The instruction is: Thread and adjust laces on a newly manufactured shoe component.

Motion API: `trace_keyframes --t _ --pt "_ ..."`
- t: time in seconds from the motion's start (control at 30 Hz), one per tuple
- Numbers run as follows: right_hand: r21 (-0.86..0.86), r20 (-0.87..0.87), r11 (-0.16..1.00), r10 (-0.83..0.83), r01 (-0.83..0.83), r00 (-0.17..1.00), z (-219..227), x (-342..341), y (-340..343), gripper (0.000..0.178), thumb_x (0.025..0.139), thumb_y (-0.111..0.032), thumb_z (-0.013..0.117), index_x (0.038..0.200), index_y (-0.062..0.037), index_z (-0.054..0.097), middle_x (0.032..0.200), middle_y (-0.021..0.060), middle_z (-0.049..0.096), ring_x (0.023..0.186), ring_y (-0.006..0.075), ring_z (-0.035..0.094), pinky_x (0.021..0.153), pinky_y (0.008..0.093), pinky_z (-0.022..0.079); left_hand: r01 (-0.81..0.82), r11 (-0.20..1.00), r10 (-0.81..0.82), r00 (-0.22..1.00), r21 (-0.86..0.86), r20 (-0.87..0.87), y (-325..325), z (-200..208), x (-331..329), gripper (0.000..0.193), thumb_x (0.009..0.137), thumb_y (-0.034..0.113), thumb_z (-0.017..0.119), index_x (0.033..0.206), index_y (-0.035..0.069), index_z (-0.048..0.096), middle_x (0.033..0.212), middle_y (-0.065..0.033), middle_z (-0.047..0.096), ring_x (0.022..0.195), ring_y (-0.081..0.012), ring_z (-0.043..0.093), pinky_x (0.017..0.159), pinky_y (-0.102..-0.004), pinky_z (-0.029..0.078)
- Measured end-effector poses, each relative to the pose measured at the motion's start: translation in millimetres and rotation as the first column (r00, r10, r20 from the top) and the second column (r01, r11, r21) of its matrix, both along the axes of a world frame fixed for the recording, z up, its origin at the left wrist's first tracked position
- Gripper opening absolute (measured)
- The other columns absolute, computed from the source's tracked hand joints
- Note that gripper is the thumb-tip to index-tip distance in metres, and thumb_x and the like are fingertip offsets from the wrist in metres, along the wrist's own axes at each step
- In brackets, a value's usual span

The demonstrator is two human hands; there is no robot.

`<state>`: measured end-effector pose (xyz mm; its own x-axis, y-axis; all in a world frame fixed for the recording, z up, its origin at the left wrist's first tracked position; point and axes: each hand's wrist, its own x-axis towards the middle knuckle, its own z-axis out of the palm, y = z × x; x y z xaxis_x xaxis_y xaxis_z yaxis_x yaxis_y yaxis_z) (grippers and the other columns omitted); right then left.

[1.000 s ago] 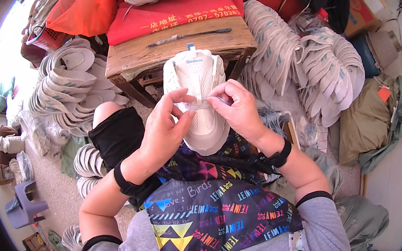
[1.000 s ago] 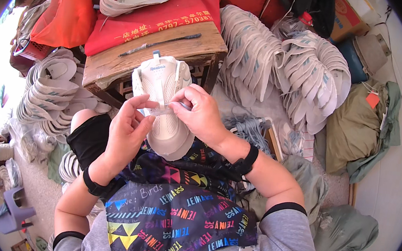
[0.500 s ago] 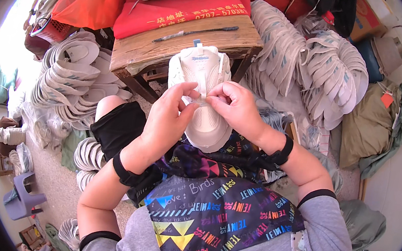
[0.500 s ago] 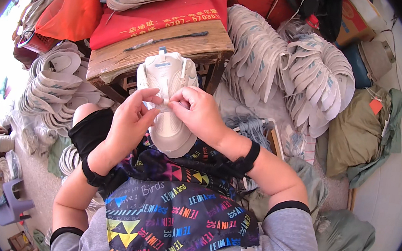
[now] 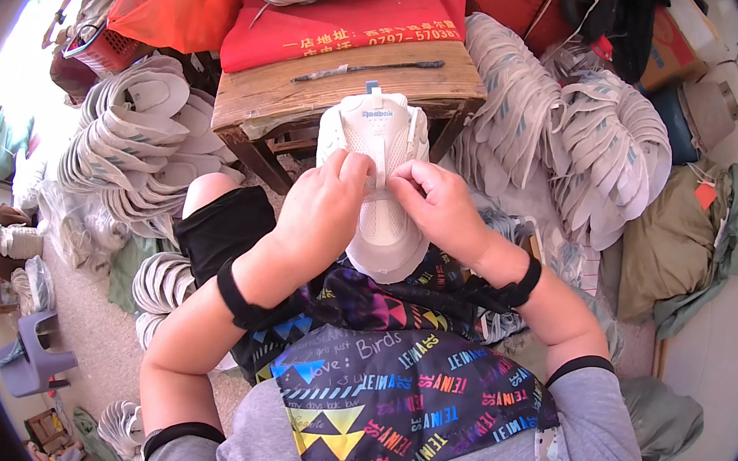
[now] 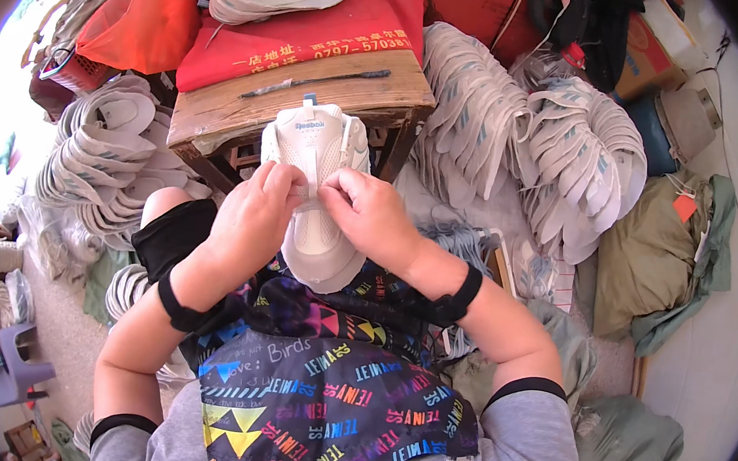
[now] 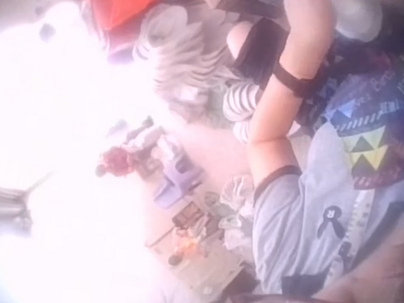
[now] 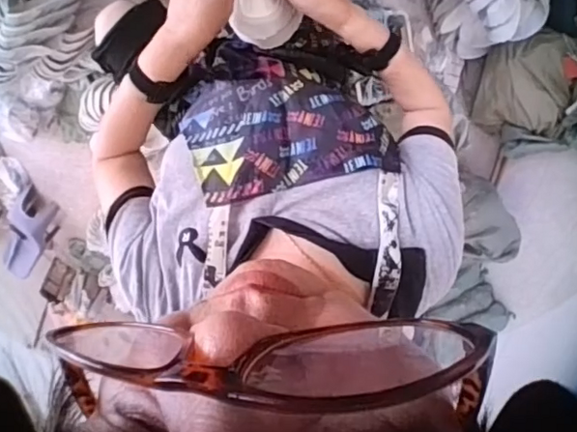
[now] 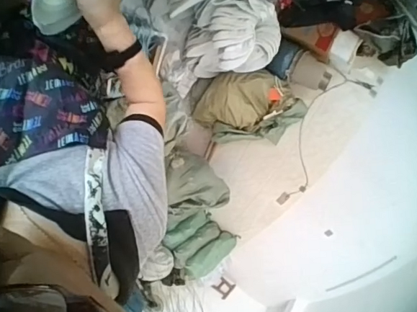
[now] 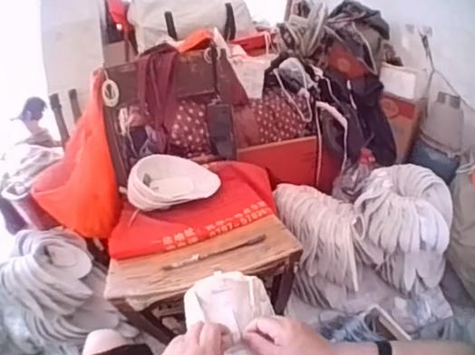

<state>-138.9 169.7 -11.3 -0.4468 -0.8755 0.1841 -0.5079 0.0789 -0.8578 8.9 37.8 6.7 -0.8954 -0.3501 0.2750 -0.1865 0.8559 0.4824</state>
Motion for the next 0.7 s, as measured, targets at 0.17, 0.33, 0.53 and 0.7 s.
trace_keyframes --t 0.17,0.33,0.53,0.7 --pt "0.185 -0.097 0.978 0.112 -0.092 0.989 14.4 -27.3 23.1 0.013 0.09 -0.012 0.062 0.094 -0.0004 0.058 0.084 0.0098 0.059 0.077 0.0173 0.059 0.07 0.0306 0.047 0.321 0.899 -0.383 0.907 0.299 0.178 -37.3 41.2 63.8 0.01 0.086 0.004 0.06 0.093 0.002 0.067 0.09 -0.0125 0.061 0.09 -0.0282 0.057 0.08 -0.0362 0.049" --pt "0.269 -0.282 0.963 0.097 -0.019 0.955 -19.7 -64.1 69.3 0.016 0.084 -0.017 0.063 0.089 -0.002 0.06 0.085 0.0155 0.06 0.08 0.0342 0.061 0.073 0.0414 0.048 0.231 0.014 0.37 0.903 0.973 -0.22 -133.2 19.9 171.3 0.006 0.092 0.001 0.055 0.096 0.001 0.059 0.081 -0.0013 0.049 0.068 -0.0077 0.044 0.059 -0.0233 0.039" --pt "0.699 -0.236 0.668 -0.12 0.254 0.964 -52.0 -108.7 118.6 0.018 0.084 -0.013 0.06 0.099 -0.0051 0.065 0.099 0.0135 0.066 0.079 0.025 0.062 0.069 0.0354 0.048 0.464 -0.367 0.859 -0.162 0.806 0.485 -310.2 -91.0 448.2 0.02 0.087 0.014 0.069 0.106 0.012 0.064 0.083 0.0032 0.051 0.08 -0.0131 0.049 0.074 -0.0345 0.039" --pt "0.281 0.886 0.702 -0.452 0.655 0.105 -97.2 -165.5 186.5 0.037 0.085 -0.004 0.054 0.122 0.0019 0.054 0.106 0.0186 0.067 0.089 0.0285 0.067 0.075 0.0341 0.054 0.557 -0.343 0.904 -0.023 0.756 0.427 -343.7 -115.3 566.7 0.02 0.084 0.017 0.071 0.096 0.005 0.061 0.085 -0.0032 0.057 0.085 -0.0204 0.054 0.081 -0.0381 0.042"
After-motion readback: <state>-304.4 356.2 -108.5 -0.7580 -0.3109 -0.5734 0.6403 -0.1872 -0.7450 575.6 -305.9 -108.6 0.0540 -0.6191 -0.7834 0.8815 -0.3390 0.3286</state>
